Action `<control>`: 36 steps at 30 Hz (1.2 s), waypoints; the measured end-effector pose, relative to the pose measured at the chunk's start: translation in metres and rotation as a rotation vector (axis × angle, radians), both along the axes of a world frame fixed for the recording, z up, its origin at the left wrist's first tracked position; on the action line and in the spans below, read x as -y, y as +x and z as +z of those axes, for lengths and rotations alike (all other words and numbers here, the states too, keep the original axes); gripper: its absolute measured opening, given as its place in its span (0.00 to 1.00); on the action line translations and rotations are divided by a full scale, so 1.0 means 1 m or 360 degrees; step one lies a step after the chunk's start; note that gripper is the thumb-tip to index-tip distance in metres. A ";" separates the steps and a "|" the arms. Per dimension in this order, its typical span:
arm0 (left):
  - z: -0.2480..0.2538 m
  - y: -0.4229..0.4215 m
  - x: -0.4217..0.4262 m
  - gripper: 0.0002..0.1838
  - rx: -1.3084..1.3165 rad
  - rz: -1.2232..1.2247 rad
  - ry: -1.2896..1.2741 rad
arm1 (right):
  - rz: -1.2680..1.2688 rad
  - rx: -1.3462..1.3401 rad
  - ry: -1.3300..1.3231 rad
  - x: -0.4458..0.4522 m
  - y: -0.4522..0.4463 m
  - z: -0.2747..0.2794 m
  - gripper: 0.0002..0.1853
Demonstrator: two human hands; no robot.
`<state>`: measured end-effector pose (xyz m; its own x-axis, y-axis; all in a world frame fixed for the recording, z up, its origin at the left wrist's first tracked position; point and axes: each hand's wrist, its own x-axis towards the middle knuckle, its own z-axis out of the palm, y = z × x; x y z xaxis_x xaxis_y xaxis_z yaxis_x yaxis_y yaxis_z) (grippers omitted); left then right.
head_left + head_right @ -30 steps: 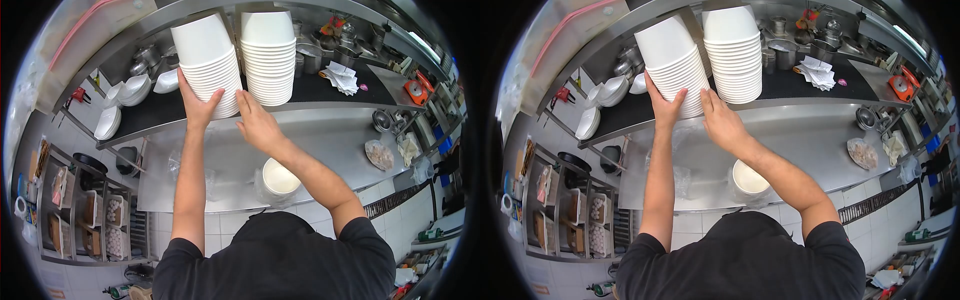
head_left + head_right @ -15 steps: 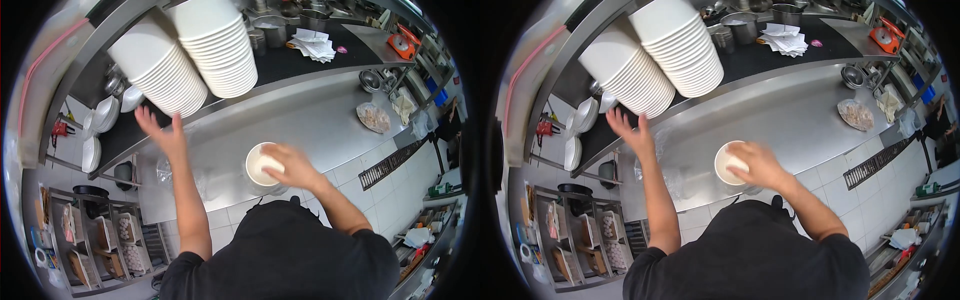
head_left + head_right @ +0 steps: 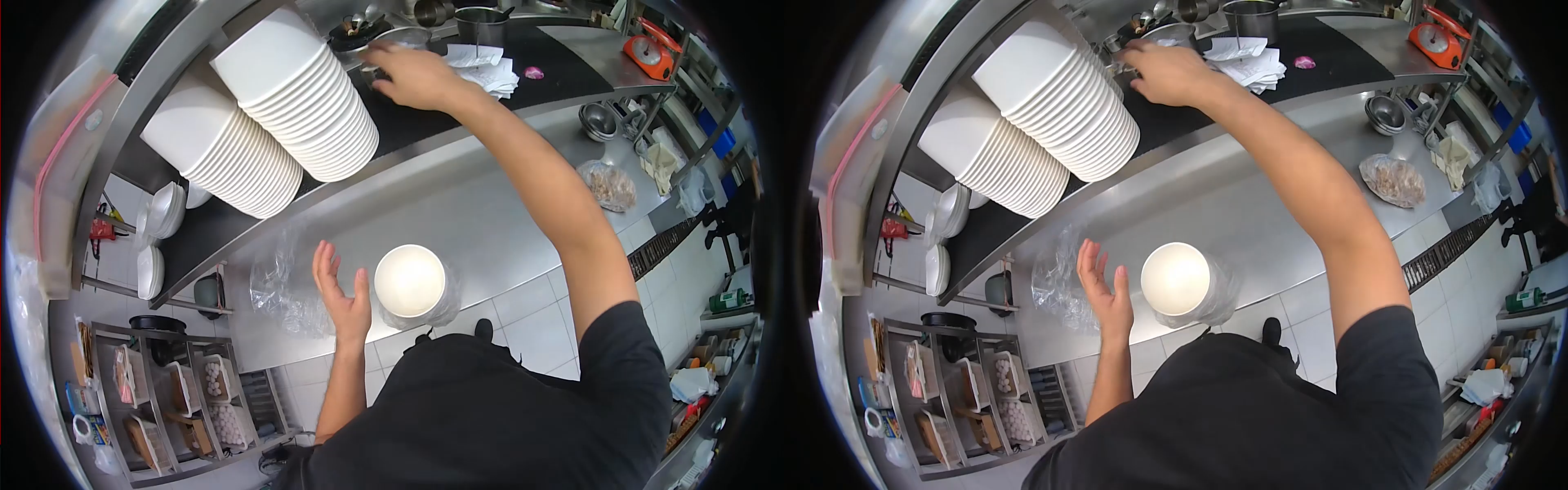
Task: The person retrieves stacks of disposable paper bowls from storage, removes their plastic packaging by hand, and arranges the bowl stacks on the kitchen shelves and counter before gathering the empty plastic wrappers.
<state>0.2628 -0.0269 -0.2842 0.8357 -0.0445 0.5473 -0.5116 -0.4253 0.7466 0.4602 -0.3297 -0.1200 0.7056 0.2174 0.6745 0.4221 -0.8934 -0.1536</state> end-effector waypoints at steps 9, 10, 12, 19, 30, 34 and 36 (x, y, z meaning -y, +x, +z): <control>-0.039 -0.036 -0.035 0.33 -0.0369 0.0280 -0.0321 | 0.0057 -0.0369 -0.0275 -0.003 0.031 0.012 0.25; -0.042 -0.038 -0.041 0.32 -0.0403 0.0304 -0.0338 | 0.0016 -0.0348 -0.0274 0.000 0.022 0.019 0.24; -0.046 -0.037 -0.052 0.31 -0.0439 0.0341 -0.0357 | -0.0059 -0.0309 -0.0274 0.016 -0.004 0.039 0.23; -0.041 -0.024 -0.056 0.30 -0.0439 0.0300 -0.0332 | -0.0558 -0.0504 -0.0376 0.050 -0.038 0.096 0.21; -0.068 -0.047 -0.078 0.34 -0.0766 -0.0185 -0.0108 | -0.0726 -0.0007 0.0009 0.189 -0.075 0.029 0.24; -0.063 -0.048 -0.067 0.54 -0.0738 -0.0424 -0.0005 | -0.0768 -0.0055 0.0054 0.200 -0.040 0.014 0.26; -0.054 -0.048 -0.054 0.68 -0.0725 -0.0528 0.0035 | -0.0728 0.0029 0.0016 0.218 -0.005 0.000 0.26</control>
<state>0.2152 0.0268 -0.3378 0.9268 -0.3523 0.1305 -0.2486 -0.3146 0.9161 0.4548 -0.5481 -0.1204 0.7157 -0.1204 0.6879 -0.0130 -0.9872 -0.1593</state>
